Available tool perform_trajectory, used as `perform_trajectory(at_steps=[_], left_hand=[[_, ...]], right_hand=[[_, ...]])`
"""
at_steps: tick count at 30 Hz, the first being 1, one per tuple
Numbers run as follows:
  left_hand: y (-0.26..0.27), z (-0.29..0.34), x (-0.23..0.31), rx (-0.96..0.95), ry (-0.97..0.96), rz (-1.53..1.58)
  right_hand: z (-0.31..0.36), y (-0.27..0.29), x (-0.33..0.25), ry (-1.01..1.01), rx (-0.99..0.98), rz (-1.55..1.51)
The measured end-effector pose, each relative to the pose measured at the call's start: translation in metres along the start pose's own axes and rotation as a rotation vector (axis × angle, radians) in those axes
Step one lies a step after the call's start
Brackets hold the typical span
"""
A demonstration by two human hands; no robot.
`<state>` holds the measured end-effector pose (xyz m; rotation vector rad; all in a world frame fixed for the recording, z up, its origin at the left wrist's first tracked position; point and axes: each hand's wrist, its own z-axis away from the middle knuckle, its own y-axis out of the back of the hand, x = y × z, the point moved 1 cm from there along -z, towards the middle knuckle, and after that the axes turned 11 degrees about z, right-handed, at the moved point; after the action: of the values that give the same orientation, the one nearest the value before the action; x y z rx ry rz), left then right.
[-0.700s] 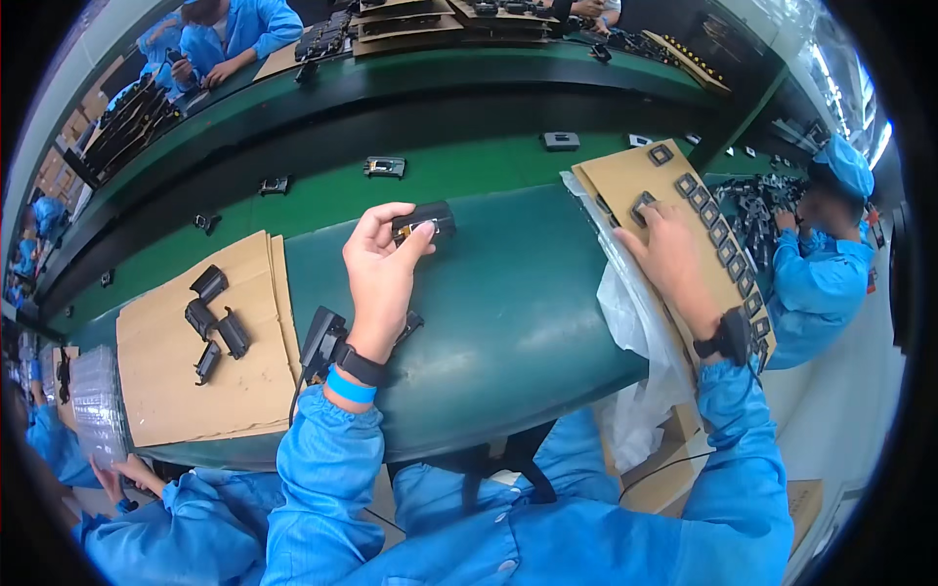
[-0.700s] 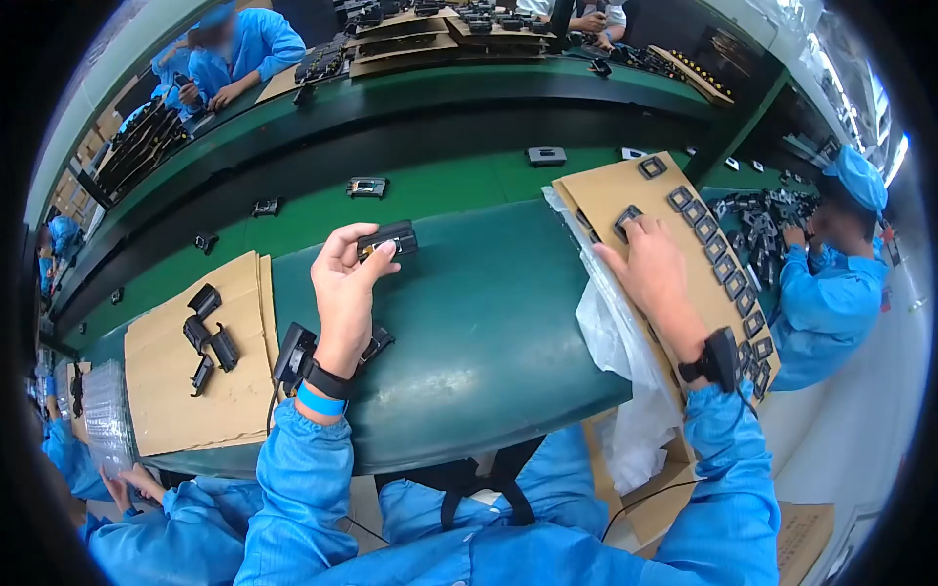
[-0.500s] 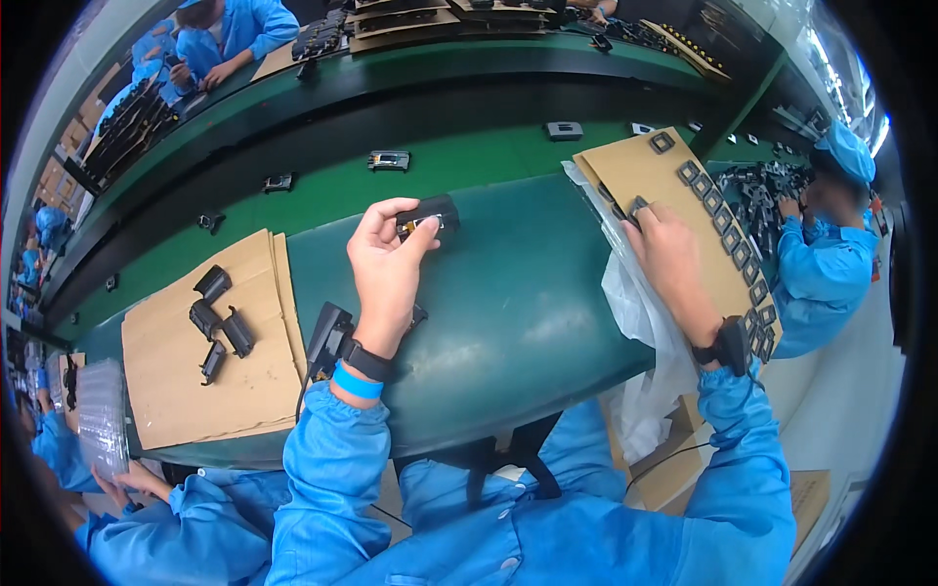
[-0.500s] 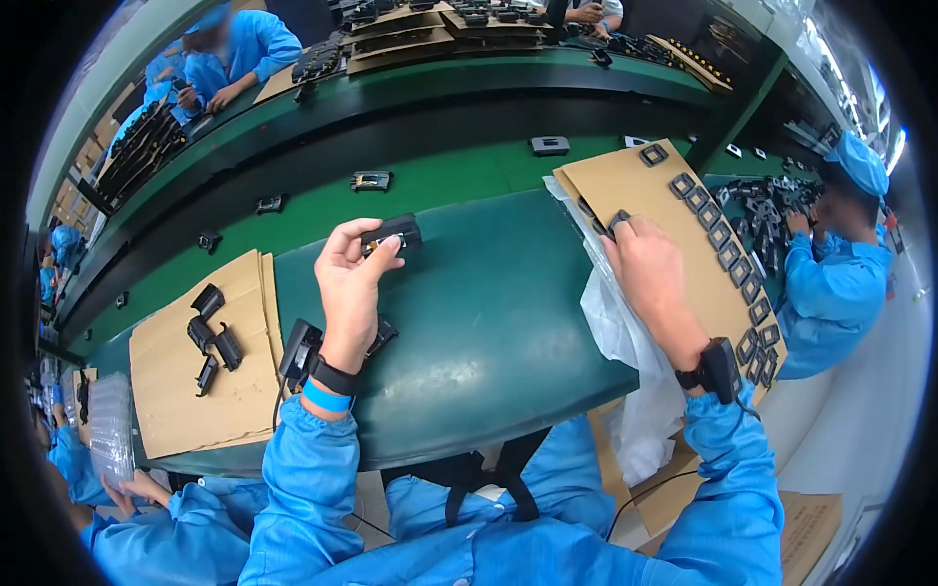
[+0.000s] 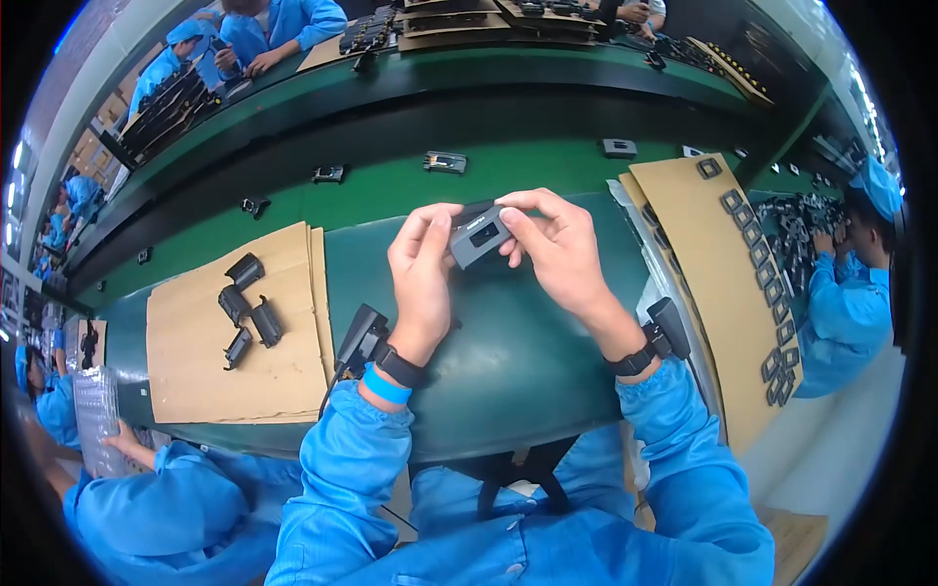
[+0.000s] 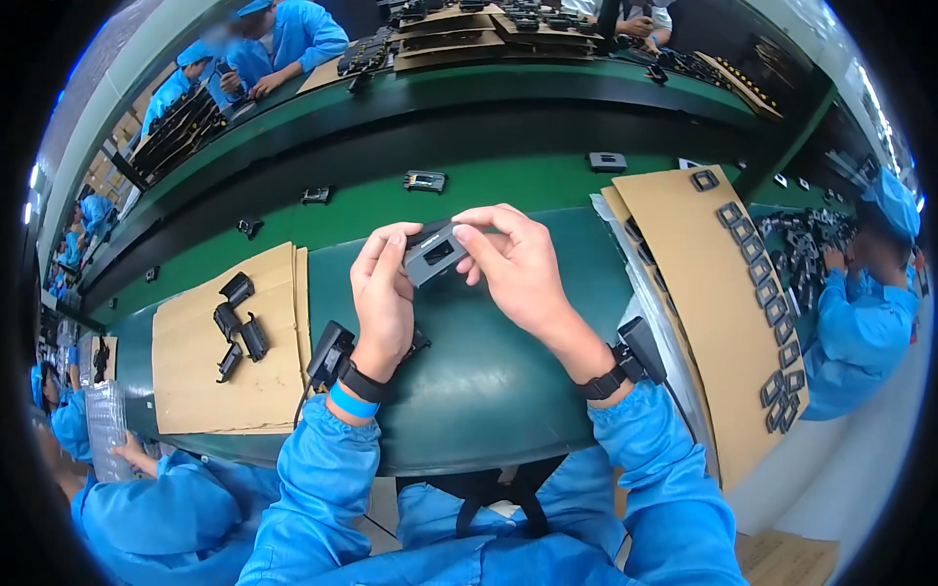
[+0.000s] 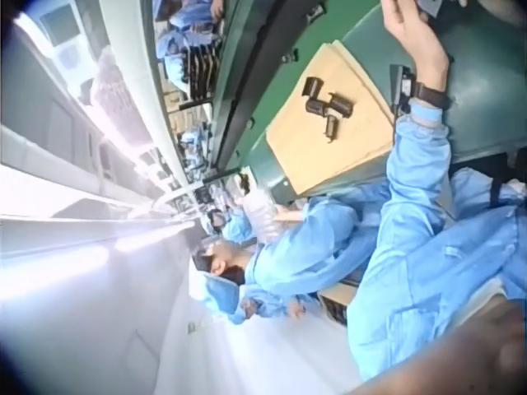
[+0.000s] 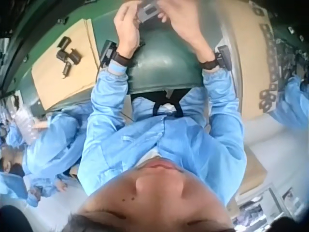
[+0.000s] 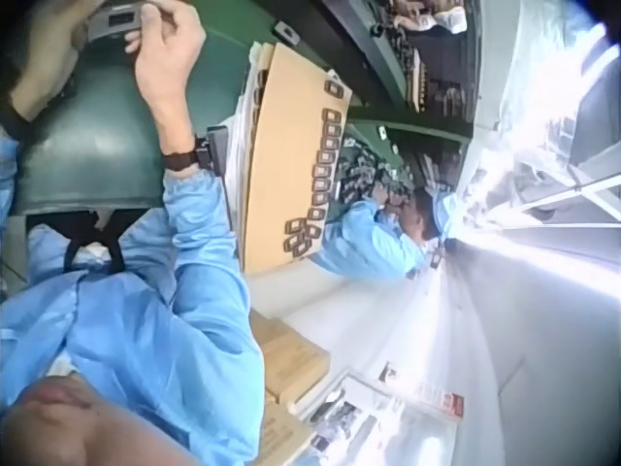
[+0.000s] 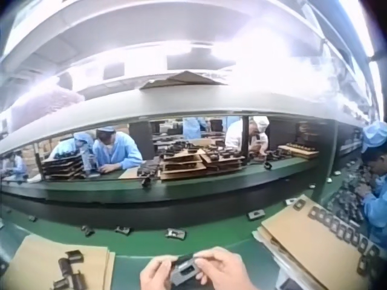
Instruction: Assembling small electronic components and housings on a production line.
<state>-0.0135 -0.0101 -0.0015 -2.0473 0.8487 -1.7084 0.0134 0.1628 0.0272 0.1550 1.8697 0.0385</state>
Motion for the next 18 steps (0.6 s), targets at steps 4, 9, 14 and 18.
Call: perform_trajectory(at_steps=[4, 9, 14, 18], left_hand=[[-0.01, 0.002, 0.002, -0.021, 0.022, 0.003], [-0.009, 0.004, -0.001, -0.027, 0.033, -0.054], [-0.011, 0.004, -0.005, -0.048, 0.022, -0.064], [-0.012, 0.005, -0.007, -0.052, 0.021, -0.063]], right_hand=[[-0.006, 0.001, 0.007, -0.051, 0.046, 0.107], [-0.006, -0.001, 0.022, -0.049, 0.075, 0.081], [-0.003, 0.001, 0.028, -0.041, 0.114, 0.052], [-0.003, 0.009, 0.032, 0.061, 0.093, 0.165]])
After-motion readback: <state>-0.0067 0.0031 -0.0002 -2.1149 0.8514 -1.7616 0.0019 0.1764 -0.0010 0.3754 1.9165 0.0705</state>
